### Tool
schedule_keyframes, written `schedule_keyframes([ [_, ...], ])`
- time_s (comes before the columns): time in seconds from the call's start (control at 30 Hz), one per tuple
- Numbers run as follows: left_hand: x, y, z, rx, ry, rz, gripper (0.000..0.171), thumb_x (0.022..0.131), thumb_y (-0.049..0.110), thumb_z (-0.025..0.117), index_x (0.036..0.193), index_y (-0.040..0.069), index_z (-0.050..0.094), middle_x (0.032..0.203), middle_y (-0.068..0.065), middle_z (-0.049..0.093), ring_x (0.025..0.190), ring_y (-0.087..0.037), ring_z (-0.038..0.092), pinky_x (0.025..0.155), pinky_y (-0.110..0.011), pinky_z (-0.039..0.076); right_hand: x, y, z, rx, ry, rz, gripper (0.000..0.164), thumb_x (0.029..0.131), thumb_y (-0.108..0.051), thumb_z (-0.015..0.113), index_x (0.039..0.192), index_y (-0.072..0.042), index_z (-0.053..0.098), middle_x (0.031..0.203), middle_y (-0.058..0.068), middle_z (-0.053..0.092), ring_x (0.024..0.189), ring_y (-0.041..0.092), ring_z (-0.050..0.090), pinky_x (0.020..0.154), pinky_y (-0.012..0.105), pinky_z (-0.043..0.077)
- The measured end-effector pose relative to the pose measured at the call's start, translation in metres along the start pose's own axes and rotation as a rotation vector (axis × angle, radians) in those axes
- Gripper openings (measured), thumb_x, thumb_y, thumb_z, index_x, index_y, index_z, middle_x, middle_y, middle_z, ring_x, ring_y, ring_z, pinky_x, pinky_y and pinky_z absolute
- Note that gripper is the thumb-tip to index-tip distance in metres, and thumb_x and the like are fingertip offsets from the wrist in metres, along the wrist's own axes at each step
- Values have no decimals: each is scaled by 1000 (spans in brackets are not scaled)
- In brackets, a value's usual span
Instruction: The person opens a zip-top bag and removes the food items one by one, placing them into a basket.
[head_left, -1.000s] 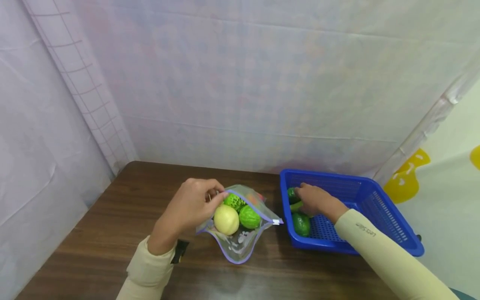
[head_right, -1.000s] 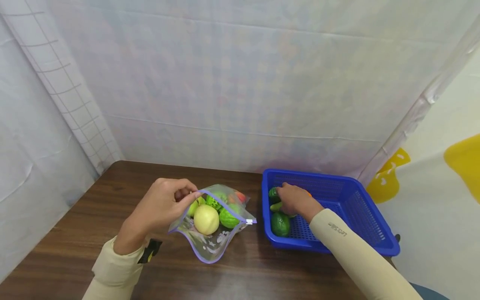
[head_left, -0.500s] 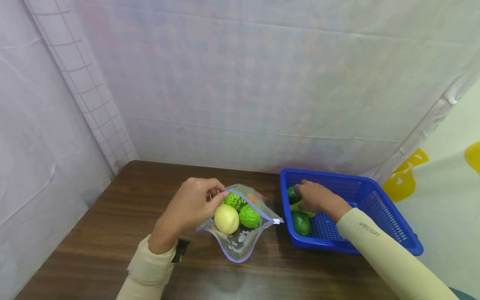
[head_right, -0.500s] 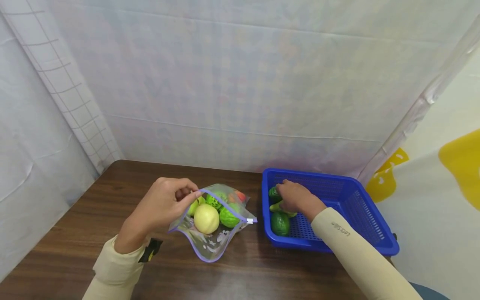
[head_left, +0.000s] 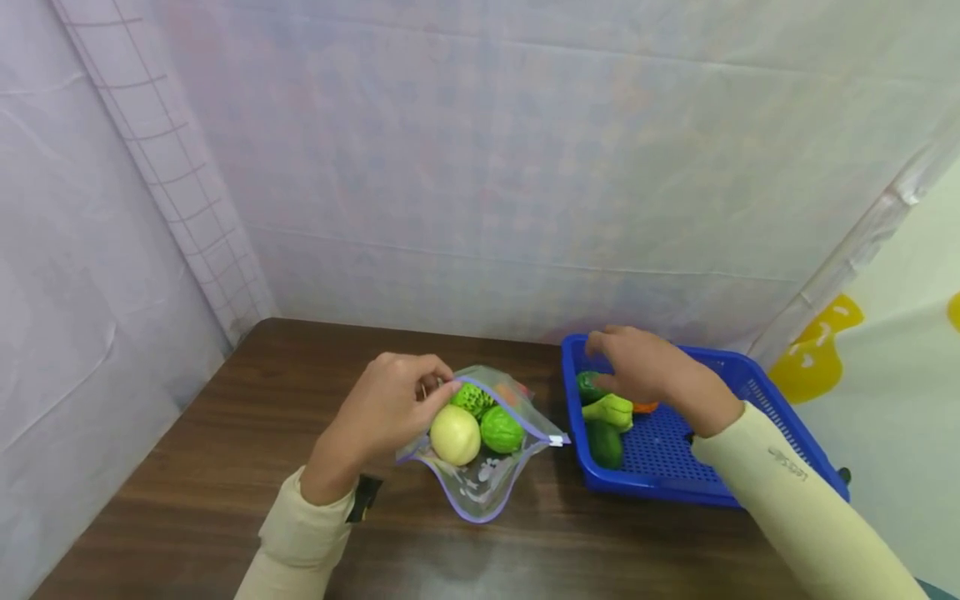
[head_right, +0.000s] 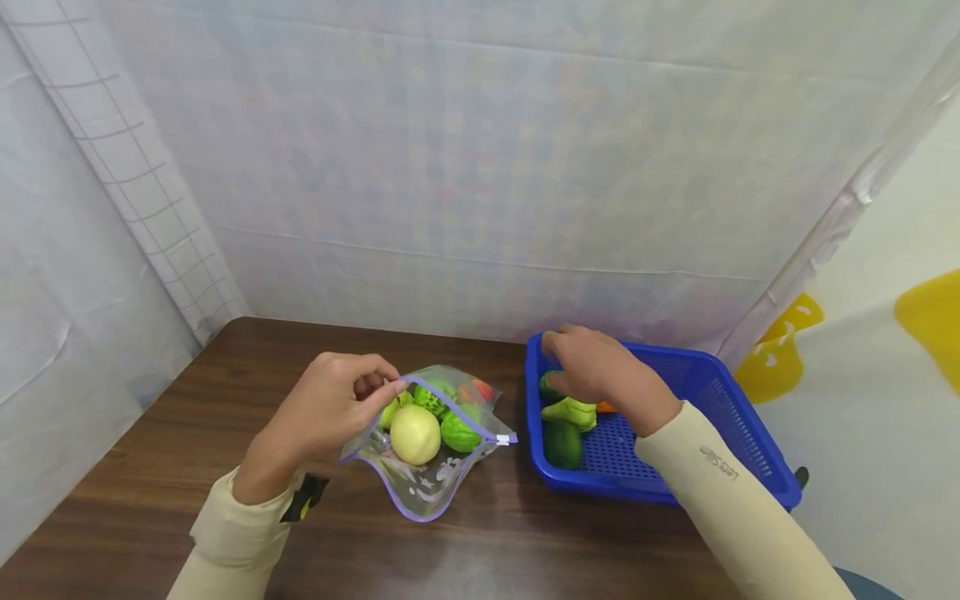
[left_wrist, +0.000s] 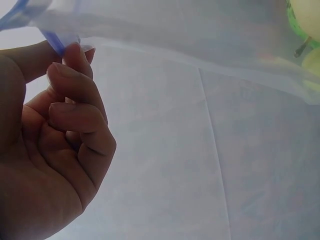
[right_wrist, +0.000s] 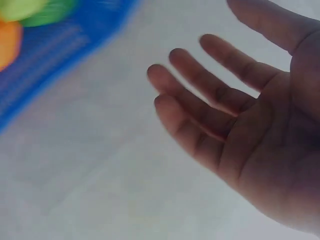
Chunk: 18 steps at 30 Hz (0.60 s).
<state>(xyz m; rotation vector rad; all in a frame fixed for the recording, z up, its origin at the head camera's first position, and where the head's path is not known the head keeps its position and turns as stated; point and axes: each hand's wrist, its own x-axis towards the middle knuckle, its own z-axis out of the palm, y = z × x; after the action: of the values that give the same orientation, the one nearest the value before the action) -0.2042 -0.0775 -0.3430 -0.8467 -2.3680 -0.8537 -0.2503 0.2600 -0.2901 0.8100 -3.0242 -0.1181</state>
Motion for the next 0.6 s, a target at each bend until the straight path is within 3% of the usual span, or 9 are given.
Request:
schedule_keyframes([
  [0.13, 0, 0, 0, -4, -2, 1, 9, 89, 21, 76, 88, 12, 75, 68, 8, 66, 58, 0, 53, 55, -19, 46, -18, -27, -21, 27, 168, -23, 39, 94, -27, 72, 125, -6, 61, 121, 12, 65, 109, 31, 64, 90, 51, 54],
  [0.27, 1, 0, 0, -2, 1, -1, 8, 89, 21, 76, 88, 12, 75, 67, 8, 65, 58, 0, 53, 55, -19, 46, -32, -59, -29, 96, 441, -81, 39, 94, -28, 71, 127, -8, 60, 120, 9, 63, 107, 28, 63, 87, 48, 54],
  [0.4, 1, -1, 1, -1, 4, -3, 8, 89, 21, 76, 88, 12, 75, 67, 8, 65, 57, 0, 52, 54, -19, 45, -40, -91, -25, 173, 685, -179, 40, 92, -27, 73, 126, -7, 62, 123, 7, 62, 112, 25, 62, 90, 44, 54],
  [0.5, 0, -1, 2, -7, 3, 1, 9, 89, 21, 76, 88, 12, 75, 67, 8, 66, 57, 0, 52, 54, -18, 46, -45, -113, -18, 274, 797, -265, 41, 91, -21, 73, 127, -6, 62, 127, 8, 61, 116, 22, 61, 91, 36, 53],
  [0.6, -2, -2, 1, -12, 4, 8, 9, 89, 20, 76, 88, 12, 75, 67, 7, 66, 57, 0, 53, 54, -18, 46, -47, -133, -9, 412, 890, -360, 40, 88, -13, 71, 125, -2, 61, 127, 11, 61, 109, 20, 62, 87, 25, 51],
])
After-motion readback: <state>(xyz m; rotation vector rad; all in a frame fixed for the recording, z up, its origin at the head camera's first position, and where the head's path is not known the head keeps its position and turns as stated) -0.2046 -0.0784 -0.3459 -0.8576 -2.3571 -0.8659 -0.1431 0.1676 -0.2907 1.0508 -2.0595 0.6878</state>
